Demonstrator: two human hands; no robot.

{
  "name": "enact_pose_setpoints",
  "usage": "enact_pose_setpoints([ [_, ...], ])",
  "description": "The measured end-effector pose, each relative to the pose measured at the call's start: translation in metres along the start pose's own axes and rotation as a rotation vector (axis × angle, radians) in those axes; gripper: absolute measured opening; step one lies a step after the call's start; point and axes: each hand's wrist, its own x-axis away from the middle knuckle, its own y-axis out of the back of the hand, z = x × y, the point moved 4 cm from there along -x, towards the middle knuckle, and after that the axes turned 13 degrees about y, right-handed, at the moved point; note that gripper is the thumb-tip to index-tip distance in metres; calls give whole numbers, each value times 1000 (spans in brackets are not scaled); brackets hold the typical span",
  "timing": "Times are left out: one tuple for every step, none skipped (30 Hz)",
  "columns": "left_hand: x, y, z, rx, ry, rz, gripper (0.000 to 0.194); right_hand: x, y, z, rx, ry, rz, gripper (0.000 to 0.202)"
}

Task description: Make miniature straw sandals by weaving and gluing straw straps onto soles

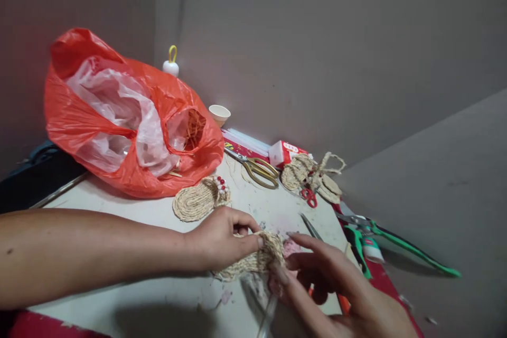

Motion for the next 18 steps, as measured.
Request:
enact_pose_setpoints([
  [0, 0, -1, -11, -10, 2, 20, 2, -3, 2, 14, 14, 16, 32],
  [1, 0, -1, -21, -16, 6, 20, 5, -6, 1, 21, 30, 32, 32],
  [1, 0, -1, -30, -20, 5, 21, 8, -8, 0, 25, 47, 36, 31],
  [1, -1, -1, -38, -22, 6, 21, 11, -9, -2, 27, 60, 35, 30],
  [2, -1, -1, -42, -19, 7, 21, 13, -10, -5, 34, 65, 28, 28],
  [2, -2, -1, -43, -13, 13, 22, 16, -11, -7, 45, 72, 16, 27],
  [2, -2, -1, -39, -2, 21, 23, 17, -11, -9, 60, 74, 5, 26],
  [2, -3, -1, -29, 15, 32, 24, 18, -10, -11, 79, 75, -7, 25],
  [2, -4, -1, -13, 38, 43, 26, 18, -10, -12, 100, 73, -18, 24],
  [1, -4, 0, 4, 67, 53, 27, 18, -9, -12, 115, 76, -27, 23],
  [1, -5, 0, 20, 97, 59, 27, 17, -8, -12, 125, 81, -34, 22],
  [0, -5, 1, 33, 121, 62, 27, 17, -7, -11, 131, 86, -37, 20],
  [0, -5, 1, 42, 135, 61, 26, 16, -7, -11, 134, 88, -37, 20],
  [-1, -5, 1, 45, 141, 61, 25, 16, -6, -10, 134, 93, -37, 19],
  [-1, -5, 1, 44, 139, 61, 24, 15, -6, -9, 135, 96, -34, 20],
  [-1, -5, 1, 41, 131, 62, 23, 15, -6, -8, 137, 99, -31, 20],
  [-1, -5, 1, 38, 120, 65, 22, 16, -6, -8, 141, 100, -30, 20],
  [-1, -5, 1, 34, 111, 72, 23, 16, -6, -7, 144, 102, -30, 20],
])
